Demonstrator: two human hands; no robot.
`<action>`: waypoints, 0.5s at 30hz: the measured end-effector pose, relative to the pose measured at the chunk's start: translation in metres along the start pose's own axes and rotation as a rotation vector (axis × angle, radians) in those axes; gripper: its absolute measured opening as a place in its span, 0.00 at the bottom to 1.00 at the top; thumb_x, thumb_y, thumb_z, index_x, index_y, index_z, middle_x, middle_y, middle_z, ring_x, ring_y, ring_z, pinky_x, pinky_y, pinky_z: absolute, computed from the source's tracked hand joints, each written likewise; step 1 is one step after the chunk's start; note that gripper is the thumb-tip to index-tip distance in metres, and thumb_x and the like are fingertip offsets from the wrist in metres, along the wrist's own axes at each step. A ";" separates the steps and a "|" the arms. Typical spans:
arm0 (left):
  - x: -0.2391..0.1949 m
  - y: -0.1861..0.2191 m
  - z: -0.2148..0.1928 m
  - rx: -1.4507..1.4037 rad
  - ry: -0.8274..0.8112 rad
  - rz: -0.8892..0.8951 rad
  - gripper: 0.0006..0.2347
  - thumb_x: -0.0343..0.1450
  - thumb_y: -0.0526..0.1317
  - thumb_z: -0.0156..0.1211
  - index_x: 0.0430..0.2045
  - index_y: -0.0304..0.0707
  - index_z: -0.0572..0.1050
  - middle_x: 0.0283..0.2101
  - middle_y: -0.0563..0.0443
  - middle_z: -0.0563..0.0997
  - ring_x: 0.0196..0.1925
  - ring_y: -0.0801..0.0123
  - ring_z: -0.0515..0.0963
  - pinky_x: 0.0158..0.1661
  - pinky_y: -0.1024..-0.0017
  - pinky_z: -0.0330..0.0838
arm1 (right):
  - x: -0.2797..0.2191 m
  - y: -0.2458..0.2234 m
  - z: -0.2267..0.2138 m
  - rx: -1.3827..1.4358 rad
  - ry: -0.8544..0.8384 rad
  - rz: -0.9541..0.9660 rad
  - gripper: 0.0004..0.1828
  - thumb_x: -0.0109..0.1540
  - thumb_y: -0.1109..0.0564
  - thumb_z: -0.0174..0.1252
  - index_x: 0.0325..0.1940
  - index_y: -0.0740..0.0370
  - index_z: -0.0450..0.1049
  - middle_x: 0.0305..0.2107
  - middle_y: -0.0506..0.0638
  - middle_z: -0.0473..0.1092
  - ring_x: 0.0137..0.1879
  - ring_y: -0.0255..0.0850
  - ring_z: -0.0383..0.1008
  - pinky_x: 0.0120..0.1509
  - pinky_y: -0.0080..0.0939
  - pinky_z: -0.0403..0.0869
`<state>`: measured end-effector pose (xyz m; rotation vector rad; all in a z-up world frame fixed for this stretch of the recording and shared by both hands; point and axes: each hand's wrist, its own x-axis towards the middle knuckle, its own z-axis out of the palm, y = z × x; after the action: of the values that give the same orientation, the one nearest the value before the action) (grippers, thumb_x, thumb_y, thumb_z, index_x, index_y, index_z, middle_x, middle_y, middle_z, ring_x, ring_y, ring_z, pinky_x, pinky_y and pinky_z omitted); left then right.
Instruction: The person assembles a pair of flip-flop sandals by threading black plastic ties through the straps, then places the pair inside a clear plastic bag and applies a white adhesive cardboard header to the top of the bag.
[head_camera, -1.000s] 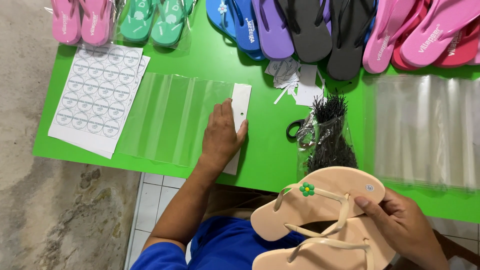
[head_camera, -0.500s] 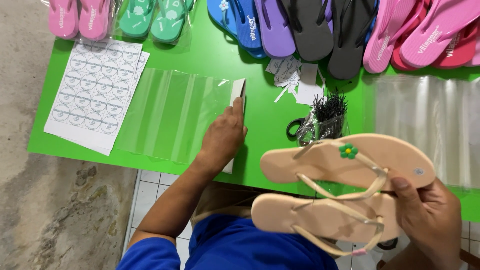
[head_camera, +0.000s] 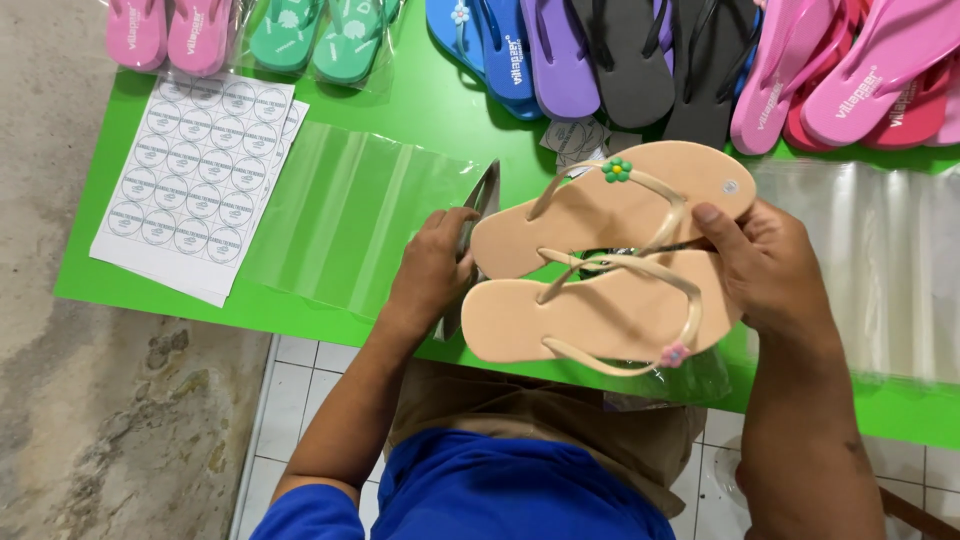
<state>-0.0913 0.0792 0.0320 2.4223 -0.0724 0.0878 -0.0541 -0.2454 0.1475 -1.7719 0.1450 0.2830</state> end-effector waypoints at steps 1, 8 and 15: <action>-0.001 0.001 -0.002 -0.001 0.002 -0.002 0.18 0.64 0.28 0.60 0.49 0.36 0.73 0.45 0.36 0.77 0.43 0.42 0.78 0.41 0.49 0.71 | 0.008 0.000 0.004 -0.002 -0.002 0.000 0.18 0.71 0.50 0.52 0.55 0.67 0.74 0.46 0.53 0.77 0.48 0.38 0.77 0.50 0.40 0.78; -0.010 0.007 -0.018 -0.202 0.082 -0.010 0.23 0.64 0.27 0.53 0.56 0.40 0.73 0.49 0.41 0.79 0.50 0.51 0.77 0.47 0.59 0.73 | 0.040 0.019 0.011 -0.428 0.075 -0.184 0.16 0.71 0.45 0.56 0.51 0.58 0.78 0.43 0.44 0.79 0.48 0.32 0.75 0.48 0.38 0.71; -0.016 0.030 -0.033 -0.142 0.171 0.010 0.22 0.68 0.27 0.55 0.58 0.45 0.73 0.40 0.48 0.75 0.31 0.63 0.72 0.38 0.63 0.70 | 0.028 0.026 0.018 -0.607 0.207 -0.468 0.16 0.74 0.48 0.57 0.51 0.65 0.75 0.39 0.54 0.79 0.44 0.48 0.79 0.44 0.49 0.71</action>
<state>-0.1113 0.0787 0.0755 2.2633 -0.0120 0.2844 -0.0362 -0.2319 0.1118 -2.3681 -0.2348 -0.2244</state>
